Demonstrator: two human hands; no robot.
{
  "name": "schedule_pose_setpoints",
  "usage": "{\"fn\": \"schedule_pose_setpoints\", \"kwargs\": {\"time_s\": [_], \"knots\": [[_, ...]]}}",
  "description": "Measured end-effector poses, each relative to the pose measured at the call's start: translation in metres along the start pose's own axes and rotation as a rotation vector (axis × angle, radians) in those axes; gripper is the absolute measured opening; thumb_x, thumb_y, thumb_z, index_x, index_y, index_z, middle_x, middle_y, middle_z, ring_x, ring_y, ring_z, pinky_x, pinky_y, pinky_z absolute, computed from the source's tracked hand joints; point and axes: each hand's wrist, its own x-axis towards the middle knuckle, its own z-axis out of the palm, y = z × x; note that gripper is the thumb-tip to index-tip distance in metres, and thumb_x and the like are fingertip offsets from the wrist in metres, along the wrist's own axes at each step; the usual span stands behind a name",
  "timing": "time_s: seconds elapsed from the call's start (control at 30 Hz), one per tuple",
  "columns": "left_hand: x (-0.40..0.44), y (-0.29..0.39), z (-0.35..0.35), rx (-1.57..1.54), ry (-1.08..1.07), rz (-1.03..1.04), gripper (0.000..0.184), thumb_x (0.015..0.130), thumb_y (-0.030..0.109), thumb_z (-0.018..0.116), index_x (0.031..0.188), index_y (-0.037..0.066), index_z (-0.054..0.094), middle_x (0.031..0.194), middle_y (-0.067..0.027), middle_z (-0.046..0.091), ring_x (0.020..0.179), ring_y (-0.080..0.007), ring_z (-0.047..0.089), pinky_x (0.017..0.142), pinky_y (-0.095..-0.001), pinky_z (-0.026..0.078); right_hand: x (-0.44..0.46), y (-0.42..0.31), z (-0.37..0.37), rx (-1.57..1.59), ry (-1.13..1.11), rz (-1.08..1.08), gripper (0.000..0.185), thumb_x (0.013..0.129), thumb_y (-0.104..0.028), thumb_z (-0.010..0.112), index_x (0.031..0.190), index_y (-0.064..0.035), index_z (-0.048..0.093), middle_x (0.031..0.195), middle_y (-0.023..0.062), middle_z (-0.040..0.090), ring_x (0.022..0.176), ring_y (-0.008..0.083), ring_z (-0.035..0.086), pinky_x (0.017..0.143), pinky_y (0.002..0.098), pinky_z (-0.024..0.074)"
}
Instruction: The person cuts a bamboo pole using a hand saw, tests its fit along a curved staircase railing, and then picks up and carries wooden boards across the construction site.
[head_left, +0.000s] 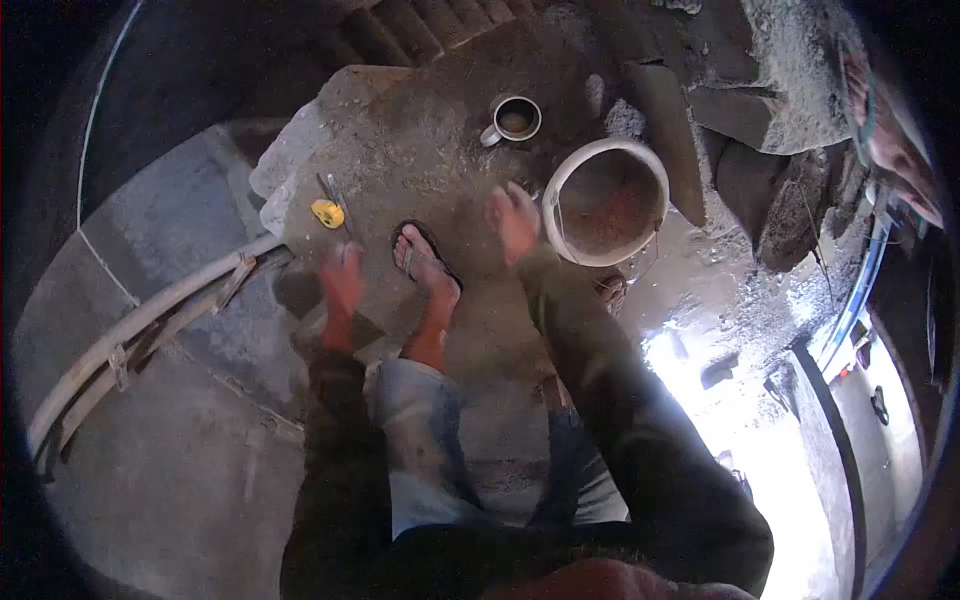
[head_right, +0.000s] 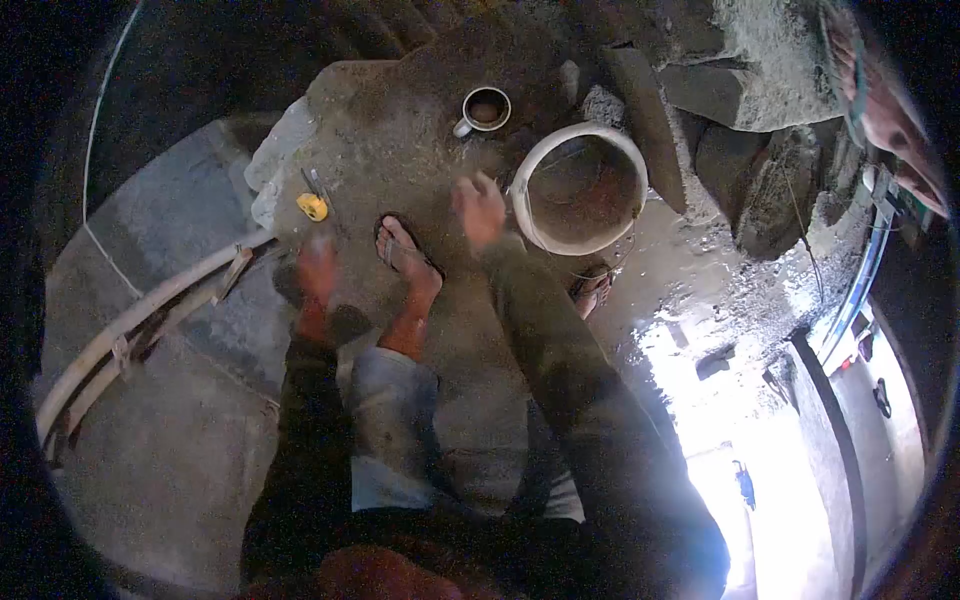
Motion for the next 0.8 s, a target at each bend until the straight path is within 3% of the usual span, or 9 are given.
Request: {"fn": "schedule_pose_setpoints", "kwargs": {"time_s": [0.1,0.17,0.23,0.3,0.33,0.47,0.6,0.67,0.8], "knots": [[-0.052,-0.033,-0.046,-0.014,0.067,-0.057,0.022,0.089,0.022,0.058,0.088,0.000,0.059,0.076,-0.0133,0.059,0.069,-0.0258,0.056,0.066,-0.0410,0.044,0.052,0.012,0.046,0.110,0.138,-0.006,0.055,0.093,-0.026,0.060,0.135,0.0013,0.038,0.088,0.0060,0.059,0.071,0.0138,0.054,0.059,0.0283,0.0442],[-0.079,-0.045,-0.071,0.042,0.009,-0.246,0.026,0.090,0.024,0.057,0.088,-0.002,0.061,0.078,-0.0149,0.060,0.072,-0.0260,0.057,0.067,-0.0407,0.044,0.079,0.022,0.056,0.221,0.214,-0.032,0.051,0.094,-0.025,0.058,0.135,-0.0016,0.040,0.084,0.0049,0.059,0.070,0.0133,0.055,0.055,0.0259,0.0426],[-0.109,-0.063,-0.081,-0.131,0.006,-0.452,0.033,0.092,0.028,0.055,0.085,-0.004,0.061,0.077,-0.0171,0.059,0.072,-0.0276,0.057,0.068,-0.0416,0.045,0.106,0.034,0.061,0.291,0.176,-0.184,0.037,0.095,-0.025,0.057,0.123,-0.0021,0.048,0.080,0.0054,0.059,0.066,0.0138,0.055,0.053,0.0275,0.0422],[-0.138,-0.099,-0.076,-0.046,0.153,-0.272,0.036,0.094,0.029,0.053,0.084,-0.005,0.061,0.075,-0.0170,0.059,0.072,-0.0278,0.057,0.069,-0.0411,0.045,0.148,0.077,0.040,0.417,0.024,-0.175,0.036,0.096,-0.029,0.054,0.119,-0.0013,0.050,0.081,0.0057,0.059,0.067,0.0151,0.054,0.056,0.0306,0.0438],[-0.144,-0.077,-0.080,-0.086,0.151,-0.355,0.036,0.094,0.028,0.052,0.084,-0.006,0.059,0.076,-0.0176,0.059,0.072,-0.0282,0.057,0.069,-0.0419,0.044,0.164,0.081,0.033,0.541,-0.130,-0.161,0.038,0.098,-0.034,0.052,0.116,-0.0005,0.053,0.081,0.0060,0.058,0.067,0.0163,0.053,0.060,0.0338,0.0454],[-0.175,-0.080,-0.079,0.032,0.070,-0.372,0.035,0.095,0.027,0.051,0.084,-0.006,0.056,0.077,-0.0165,0.059,0.072,-0.0273,0.056,0.068,-0.0434,0.043,0.116,0.027,0.056,0.162,0.076,-0.061,0.038,0.097,-0.037,0.052,0.112,-0.0026,0.055,0.097,0.0061,0.060,0.077,0.0179,0.055,0.066,0.0354,0.0461],[-0.190,-0.084,-0.069,-0.237,0.108,-0.391,0.033,0.096,0.027,0.051,0.084,-0.004,0.055,0.075,-0.0150,0.058,0.070,-0.0265,0.056,0.066,-0.0443,0.043,0.216,0.140,0.030,0.622,-0.246,-0.528,0.029,0.096,-0.031,0.053,0.107,-0.0044,0.054,0.095,0.0042,0.057,0.078,0.0149,0.053,0.067,0.0331,0.0438],[-0.186,-0.050,-0.075,-0.192,0.143,-0.337,0.031,0.096,0.026,0.052,0.085,-0.003,0.056,0.075,-0.0149,0.057,0.069,-0.0263,0.056,0.066,-0.0445,0.043,0.191,0.113,0.032,0.523,0.024,-0.423,0.023,0.098,-0.027,0.051,0.100,-0.0038,0.052,0.076,0.0028,0.056,0.063,0.0113,0.050,0.058,0.0291,0.0402],[-0.194,-0.048,-0.090,-0.032,0.142,-0.378,0.030,0.095,0.025,0.054,0.082,-0.002,0.055,0.074,-0.0155,0.057,0.069,-0.0253,0.056,0.065,-0.0428,0.043,0.106,0.020,0.050,-0.006,0.220,-0.267,0.024,0.097,-0.025,0.050,0.100,-0.0012,0.054,0.074,0.0030,0.057,0.062,0.0117,0.052,0.057,0.0287,0.0417]]}}
